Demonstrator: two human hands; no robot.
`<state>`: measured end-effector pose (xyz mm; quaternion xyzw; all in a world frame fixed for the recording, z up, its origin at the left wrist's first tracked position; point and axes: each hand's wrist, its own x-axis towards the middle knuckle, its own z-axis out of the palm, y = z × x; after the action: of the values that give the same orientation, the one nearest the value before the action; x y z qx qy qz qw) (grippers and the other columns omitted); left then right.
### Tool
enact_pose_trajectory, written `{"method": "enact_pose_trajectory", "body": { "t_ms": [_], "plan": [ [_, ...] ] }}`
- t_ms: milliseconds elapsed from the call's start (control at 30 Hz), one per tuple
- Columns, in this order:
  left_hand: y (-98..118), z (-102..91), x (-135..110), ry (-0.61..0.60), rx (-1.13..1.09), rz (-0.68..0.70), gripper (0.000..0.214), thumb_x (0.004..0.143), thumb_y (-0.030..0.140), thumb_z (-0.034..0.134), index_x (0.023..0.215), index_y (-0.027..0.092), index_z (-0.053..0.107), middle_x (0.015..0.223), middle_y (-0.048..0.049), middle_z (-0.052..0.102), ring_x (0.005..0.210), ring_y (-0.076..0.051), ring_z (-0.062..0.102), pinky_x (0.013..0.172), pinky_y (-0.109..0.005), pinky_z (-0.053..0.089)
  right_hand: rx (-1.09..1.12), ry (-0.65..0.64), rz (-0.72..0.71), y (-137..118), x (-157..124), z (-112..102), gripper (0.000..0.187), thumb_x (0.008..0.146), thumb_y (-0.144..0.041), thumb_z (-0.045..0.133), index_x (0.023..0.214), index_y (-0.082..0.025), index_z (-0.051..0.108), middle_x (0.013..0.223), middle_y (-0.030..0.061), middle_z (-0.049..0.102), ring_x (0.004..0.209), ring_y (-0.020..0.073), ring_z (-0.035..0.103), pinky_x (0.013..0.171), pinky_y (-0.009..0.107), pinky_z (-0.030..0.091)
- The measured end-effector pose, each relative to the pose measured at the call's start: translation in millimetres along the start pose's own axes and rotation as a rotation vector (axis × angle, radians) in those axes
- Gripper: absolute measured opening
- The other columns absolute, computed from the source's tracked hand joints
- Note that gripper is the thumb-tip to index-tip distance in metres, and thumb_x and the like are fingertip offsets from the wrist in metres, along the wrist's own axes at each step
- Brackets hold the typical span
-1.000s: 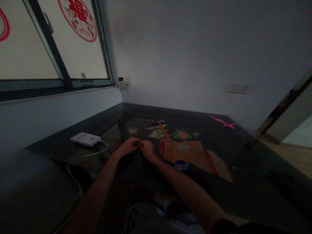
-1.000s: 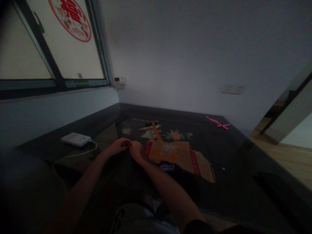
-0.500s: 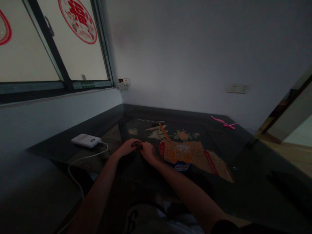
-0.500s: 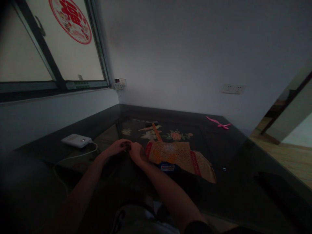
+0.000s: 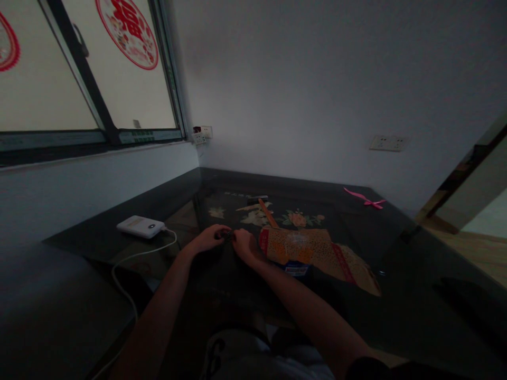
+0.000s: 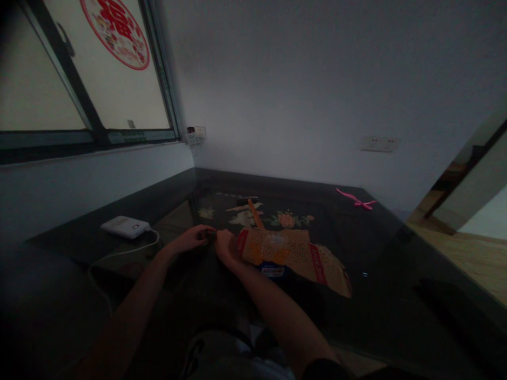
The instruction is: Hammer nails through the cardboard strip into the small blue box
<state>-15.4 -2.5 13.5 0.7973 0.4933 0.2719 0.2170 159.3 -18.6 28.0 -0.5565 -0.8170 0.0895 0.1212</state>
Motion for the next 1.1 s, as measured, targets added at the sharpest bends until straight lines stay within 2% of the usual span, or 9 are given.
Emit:
{"method": "enact_pose_trajectory", "body": {
  "t_ms": [167,367,533,667,800,933,1100],
  "plan": [
    [-4.1,0.3,1.1,-0.02,0.01,0.025,0.042,0.07,0.02,0.057,0.112,0.017,0.06,0.102,-0.0073,0.062,0.08,-0.015,0.056,0.075,-0.028,0.047,-0.038,-0.053,0.022,-0.1,-4.4,-2.7,0.031,0.088,-0.031,0.053,0.115,-0.016,0.054,0.114,0.008,0.057,0.095,0.019,0.059,0.079,0.039,0.05],
    [-8.1,2.3,2.3,-0.001,0.037,0.035,0.041,0.071,0.017,0.055,0.111,0.015,0.06,0.099,-0.0071,0.062,0.075,-0.014,0.056,0.073,-0.028,0.047,-0.093,-0.055,-0.036,-5.3,-11.1,-12.3,0.031,0.089,-0.031,0.053,0.116,-0.016,0.054,0.116,0.0082,0.056,0.096,0.0193,0.058,0.08,0.04,0.05],
    [-5.3,1.6,2.2,0.015,0.039,0.026,0.041,0.069,0.014,0.056,0.11,0.015,0.06,0.099,-0.0071,0.063,0.078,-0.014,0.057,0.074,-0.028,0.048,-0.128,-0.018,-0.103,-12.1,-8.5,-9.9,0.031,0.088,-0.031,0.053,0.116,-0.016,0.054,0.116,0.0081,0.056,0.097,0.0193,0.058,0.081,0.04,0.05],
    [0.7,-1.3,2.6,0.078,0.041,0.035,0.03,0.073,0.02,0.057,0.102,0.016,0.063,0.095,-0.0064,0.064,0.079,-0.015,0.058,0.074,-0.028,0.048,-0.128,0.036,-0.114,-14.4,-5.7,-6.7,0.023,0.09,-0.018,0.047,0.108,-0.01,0.059,0.108,0.0124,0.06,0.097,0.0208,0.058,0.079,0.036,0.049],
    [7.7,-2.2,3.2,0.136,0.014,0.039,0.02,0.076,0.028,0.055,0.088,0.015,0.065,0.087,-0.0058,0.066,0.078,-0.016,0.06,0.074,-0.029,0.049,-0.085,0.097,-0.12,-15.0,-4.3,-11.1,0.027,0.088,-0.007,0.039,0.102,-0.008,0.062,0.104,0.018,0.061,0.098,0.0229,0.057,0.077,0.033,0.048],
    [16.9,-4.1,3.3,0.124,-0.096,0.008,0.02,0.075,0.029,0.057,0.085,0.015,0.065,0.085,-0.0055,0.069,0.079,-0.018,0.063,0.076,-0.03,0.05,-0.003,0.15,-0.094,-14.8,-3.6,-18.2,0.027,0.089,-0.006,0.037,0.099,-0.01,0.061,0.104,0.016,0.061,0.096,0.0211,0.056,0.076,0.031,0.046],
    [25.8,-11.2,4.8,0.21,-0.301,-0.061,0.029,0.068,0.038,0.065,0.083,0.013,0.065,0.084,-0.0074,0.07,0.079,-0.019,0.064,0.078,-0.032,0.051,0.182,0.206,-0.09,-12.4,-1.6,-20.1,0.021,0.089,-0.011,0.041,0.096,-0.014,0.061,0.1,0.0102,0.064,0.092,0.0165,0.058,0.079,0.026,0.043]
  ]
}}
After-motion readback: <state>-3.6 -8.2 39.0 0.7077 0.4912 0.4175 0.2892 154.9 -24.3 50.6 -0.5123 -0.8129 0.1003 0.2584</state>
